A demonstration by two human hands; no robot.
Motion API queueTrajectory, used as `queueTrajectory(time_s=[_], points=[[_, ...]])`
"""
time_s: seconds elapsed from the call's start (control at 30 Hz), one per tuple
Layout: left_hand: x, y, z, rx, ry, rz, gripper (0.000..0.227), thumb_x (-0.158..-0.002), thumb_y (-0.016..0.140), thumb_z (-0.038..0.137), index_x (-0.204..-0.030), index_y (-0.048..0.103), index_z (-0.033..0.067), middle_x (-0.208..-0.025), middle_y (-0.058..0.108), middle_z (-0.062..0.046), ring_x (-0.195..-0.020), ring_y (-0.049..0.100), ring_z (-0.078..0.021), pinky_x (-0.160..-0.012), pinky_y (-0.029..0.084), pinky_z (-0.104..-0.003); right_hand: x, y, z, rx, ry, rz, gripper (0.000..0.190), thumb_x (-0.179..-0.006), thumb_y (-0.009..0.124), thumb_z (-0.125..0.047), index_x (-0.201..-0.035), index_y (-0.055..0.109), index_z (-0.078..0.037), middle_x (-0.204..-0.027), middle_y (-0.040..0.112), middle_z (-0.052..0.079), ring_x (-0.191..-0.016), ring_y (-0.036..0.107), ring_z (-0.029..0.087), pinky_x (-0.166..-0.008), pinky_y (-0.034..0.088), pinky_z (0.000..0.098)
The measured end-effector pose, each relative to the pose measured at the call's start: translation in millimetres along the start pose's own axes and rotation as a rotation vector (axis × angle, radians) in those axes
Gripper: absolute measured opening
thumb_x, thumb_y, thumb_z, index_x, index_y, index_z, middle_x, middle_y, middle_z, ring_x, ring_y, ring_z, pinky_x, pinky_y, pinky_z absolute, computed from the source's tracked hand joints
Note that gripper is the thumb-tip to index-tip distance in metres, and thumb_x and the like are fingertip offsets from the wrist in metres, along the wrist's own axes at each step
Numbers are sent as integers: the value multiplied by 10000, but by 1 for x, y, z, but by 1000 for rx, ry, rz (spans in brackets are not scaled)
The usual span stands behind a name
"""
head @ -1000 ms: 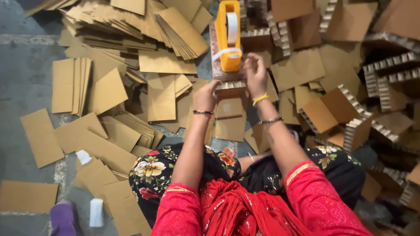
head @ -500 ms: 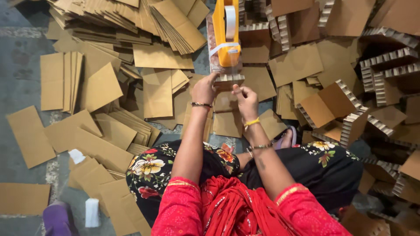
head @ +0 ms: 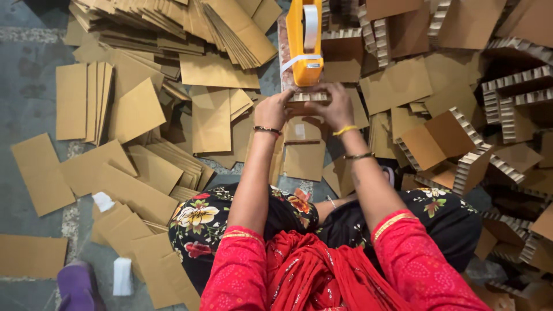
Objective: The person sits on the floor surrounded by cardboard pieces and assembles small boxes by folding the cardboard and securing the edges with a tape dispenser. The person repeatedly picks up flat cardboard pieces, folds them into box shapes, and tapes them together.
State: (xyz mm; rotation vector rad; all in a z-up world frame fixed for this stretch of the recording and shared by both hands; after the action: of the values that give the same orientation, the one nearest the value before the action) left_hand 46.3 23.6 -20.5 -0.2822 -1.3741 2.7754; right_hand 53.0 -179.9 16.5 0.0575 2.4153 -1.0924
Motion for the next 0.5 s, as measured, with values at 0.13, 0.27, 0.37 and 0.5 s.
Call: queueTrajectory(time_s=[0.13, 0.27, 0.37, 0.5], points=[[0, 0, 3, -53, 53, 36, 385, -804, 751, 208, -1181, 694, 260, -909, 741, -57, -822, 706, -308, -667, 548, -455, -38, 26, 32, -460, 466, -296, 385, -905, 814, -401, -1041, 800, -41, -911, 789, 87, -780, 681, 129, -706, 541, 307], [13, -6, 19, -69, 321, 263, 294, -892, 667, 166, -1173, 705, 244, -1007, 763, 18, -841, 709, -202, -725, 554, -377, -35, 33, 65, -516, 613, -498, 305, -873, 802, -276, -1060, 791, -35, -1016, 798, 72, -889, 721, 106, -811, 589, 264], [27, -17, 34, -98, 477, 355, 302, -882, 644, 191, -1176, 702, 227, -1100, 754, 25, -865, 699, -165, -767, 550, -338, -12, 17, 90, -757, 788, -696, 285, -933, 746, -284, -1120, 764, -69, -1073, 777, 24, -966, 717, 90, -848, 579, 253], [49, -21, 55, -130, 599, 297, 293, -917, 638, 202, -1203, 696, 227, -1179, 727, 41, -907, 689, -159, -798, 546, -332, 53, 6, 109, -1023, 984, -707, 287, -1000, 707, -271, -1191, 695, -57, -1098, 733, 43, -979, 689, 139, -820, 574, 306]])
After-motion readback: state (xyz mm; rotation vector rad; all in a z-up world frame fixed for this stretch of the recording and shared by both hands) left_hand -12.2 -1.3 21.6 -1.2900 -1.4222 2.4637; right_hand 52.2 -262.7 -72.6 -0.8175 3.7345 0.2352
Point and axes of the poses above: each hand's wrist, its own x-axis away from the middle knuckle, its own y-axis out of the palm, z = x × y, the point moved 2 cm from there along -x, towards the middle knuckle
